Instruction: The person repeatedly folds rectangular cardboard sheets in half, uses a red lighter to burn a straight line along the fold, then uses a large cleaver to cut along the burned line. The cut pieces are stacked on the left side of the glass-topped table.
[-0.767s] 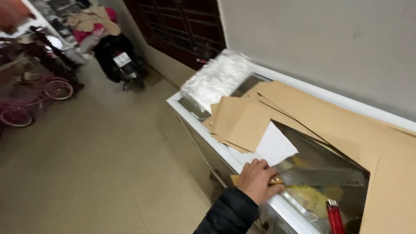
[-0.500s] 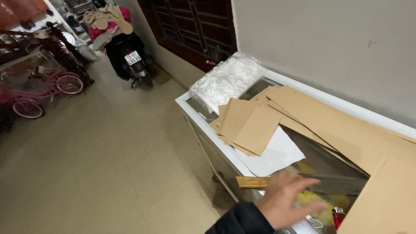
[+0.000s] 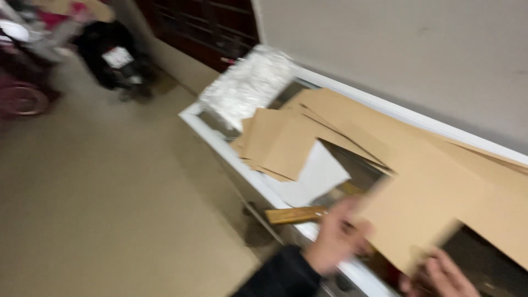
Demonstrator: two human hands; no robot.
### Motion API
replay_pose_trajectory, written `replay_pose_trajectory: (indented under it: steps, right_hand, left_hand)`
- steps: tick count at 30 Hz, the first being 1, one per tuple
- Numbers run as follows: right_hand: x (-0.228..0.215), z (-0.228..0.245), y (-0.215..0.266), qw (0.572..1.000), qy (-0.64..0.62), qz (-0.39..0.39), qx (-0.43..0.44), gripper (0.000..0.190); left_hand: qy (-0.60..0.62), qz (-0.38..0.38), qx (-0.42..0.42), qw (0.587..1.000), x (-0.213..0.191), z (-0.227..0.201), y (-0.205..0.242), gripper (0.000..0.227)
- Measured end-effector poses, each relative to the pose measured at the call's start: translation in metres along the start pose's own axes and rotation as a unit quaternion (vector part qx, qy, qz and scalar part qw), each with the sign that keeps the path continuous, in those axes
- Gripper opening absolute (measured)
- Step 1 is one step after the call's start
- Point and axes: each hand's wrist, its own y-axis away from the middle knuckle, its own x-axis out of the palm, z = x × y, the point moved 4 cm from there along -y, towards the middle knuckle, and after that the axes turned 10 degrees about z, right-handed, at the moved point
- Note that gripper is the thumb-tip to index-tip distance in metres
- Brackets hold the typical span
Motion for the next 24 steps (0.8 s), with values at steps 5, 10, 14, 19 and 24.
replay_pose_trajectory:
  steps: [5, 10, 14, 19, 24]
  right_hand:
    - [0.022, 0.087, 0.064, 0.988, -0.097, 0.122, 0.005, 0.065]
    - [0.011, 0.114, 0.083, 0.991, -0.112, 0.065, 0.038, 0.062]
    - [0.005, 0.136, 0.094, 0.991, -0.097, 0.019, 0.091, 0.059]
    - [-0.009, 0.173, 0.1, 0.993, 0.058, -0.058, 0.082, 0.049]
    - [-0.029, 0.191, 0.095, 0.922, 0.34, -0.18, 0.037, 0.05]
  left_hand:
    - [-0.11, -0.098, -0.027, 0.989, -0.124, -0.048, -0.031, 0.063]
    - [-0.228, -0.298, 0.021, 0.927, -0.257, -0.086, -0.032, 0.063]
    - [-0.301, -0.349, -0.024, 0.887, -0.27, -0.116, -0.026, 0.073]
    - [-0.601, -0.378, -0.093, 0.698, -0.202, -0.155, -0.012, 0.087]
    - [-0.679, -0.193, 0.081, 0.704, -0.145, -0.128, -0.011, 0.056]
